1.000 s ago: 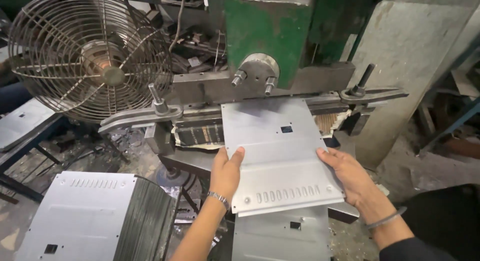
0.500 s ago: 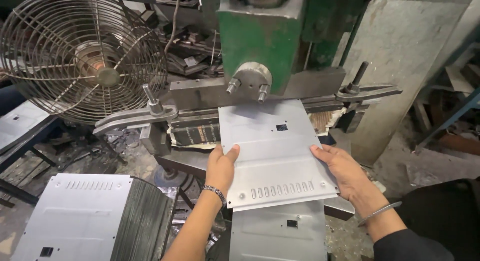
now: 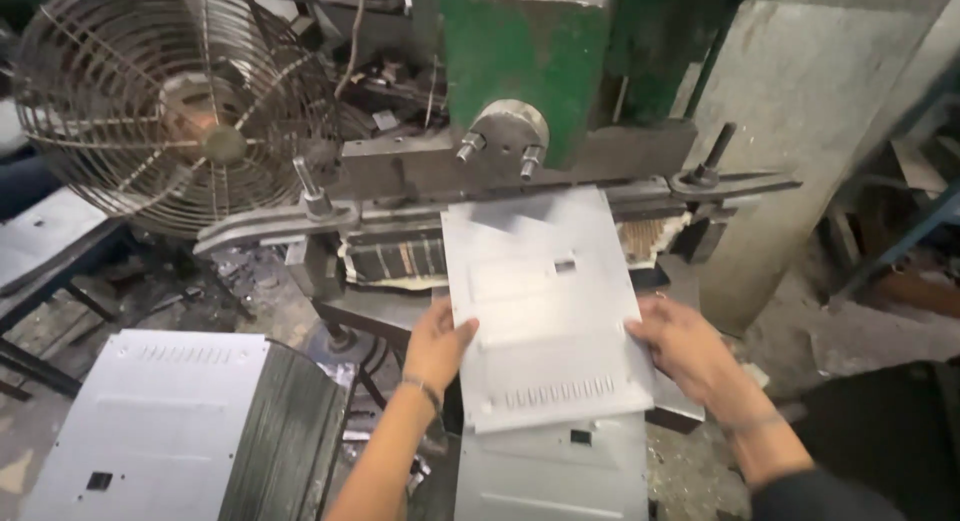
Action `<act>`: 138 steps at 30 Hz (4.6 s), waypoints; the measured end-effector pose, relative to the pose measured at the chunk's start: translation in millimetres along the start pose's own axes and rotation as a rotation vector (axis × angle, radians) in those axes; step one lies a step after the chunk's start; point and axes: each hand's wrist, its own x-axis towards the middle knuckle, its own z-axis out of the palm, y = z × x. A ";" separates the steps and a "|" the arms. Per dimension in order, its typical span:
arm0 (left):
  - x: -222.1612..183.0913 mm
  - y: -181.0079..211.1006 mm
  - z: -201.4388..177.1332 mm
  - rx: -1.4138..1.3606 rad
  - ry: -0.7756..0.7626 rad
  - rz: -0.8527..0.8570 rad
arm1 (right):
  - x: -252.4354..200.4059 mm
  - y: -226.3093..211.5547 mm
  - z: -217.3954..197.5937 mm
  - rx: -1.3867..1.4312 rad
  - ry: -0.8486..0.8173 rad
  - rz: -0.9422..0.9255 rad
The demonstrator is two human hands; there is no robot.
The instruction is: Picking up, inspecting, and stacking metal sheets near an industrial press machine.
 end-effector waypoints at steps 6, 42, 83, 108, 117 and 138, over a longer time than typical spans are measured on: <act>-61.2 -32.4 -22.0 0.512 -0.041 0.095 | -63.4 78.0 4.0 -0.523 0.329 -0.164; -154.4 -8.1 -385.6 1.645 1.005 0.117 | -58.6 107.4 155.9 0.053 -0.055 -0.289; -140.2 11.2 -182.2 0.237 0.515 0.147 | -53.8 62.7 196.6 0.033 -0.539 0.005; 6.7 53.4 42.9 -0.062 0.059 -0.003 | -15.5 -61.6 31.4 0.005 0.070 0.133; 10.3 51.0 49.0 -0.157 0.060 -0.045 | -1.6 -55.3 25.4 -0.029 0.026 0.162; 4.7 66.4 20.5 0.025 0.110 0.035 | -13.3 -64.7 61.5 0.027 0.030 0.103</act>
